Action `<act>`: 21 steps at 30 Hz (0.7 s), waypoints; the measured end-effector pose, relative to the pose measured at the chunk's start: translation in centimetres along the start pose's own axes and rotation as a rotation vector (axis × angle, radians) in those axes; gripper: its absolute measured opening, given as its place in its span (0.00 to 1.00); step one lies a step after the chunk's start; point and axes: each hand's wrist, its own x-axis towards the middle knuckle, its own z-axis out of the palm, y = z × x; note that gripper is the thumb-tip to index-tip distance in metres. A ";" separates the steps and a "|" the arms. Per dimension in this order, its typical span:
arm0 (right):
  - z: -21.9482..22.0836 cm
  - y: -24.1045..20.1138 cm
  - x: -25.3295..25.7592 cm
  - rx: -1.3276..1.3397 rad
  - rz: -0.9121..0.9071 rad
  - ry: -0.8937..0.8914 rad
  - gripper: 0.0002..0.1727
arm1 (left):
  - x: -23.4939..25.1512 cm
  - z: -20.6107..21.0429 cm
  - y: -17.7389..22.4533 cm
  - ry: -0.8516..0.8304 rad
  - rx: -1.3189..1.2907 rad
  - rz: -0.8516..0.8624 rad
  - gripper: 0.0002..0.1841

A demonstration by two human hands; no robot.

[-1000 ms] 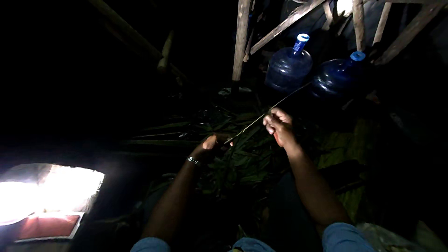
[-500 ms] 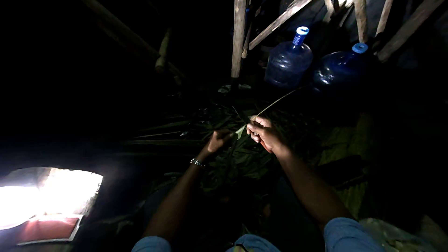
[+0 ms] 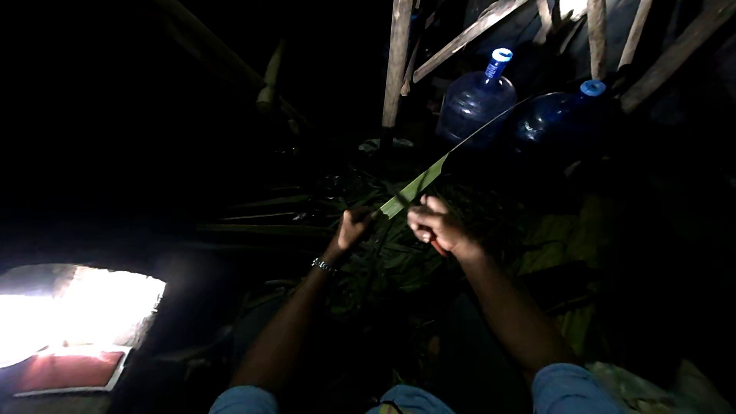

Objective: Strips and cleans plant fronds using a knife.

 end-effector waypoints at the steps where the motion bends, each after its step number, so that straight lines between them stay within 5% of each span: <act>1: 1.1 0.4 0.2 -0.043 0.048 -0.078 0.02 | -0.1 0.2 0.0 0.011 -0.022 0.006 0.10; 5: 3.3 1.7 0.9 -0.065 0.085 -0.225 0.06 | -0.8 0.7 0.4 0.014 -0.159 0.041 0.08; 8: 3.1 1.6 0.9 -0.045 0.044 -0.200 0.27 | -0.9 0.7 0.8 -0.004 -0.244 -0.001 0.10; 21: 1.2 0.3 0.5 -0.196 -0.136 -0.088 0.20 | -1.3 0.1 3.0 -0.102 -0.319 -0.242 0.11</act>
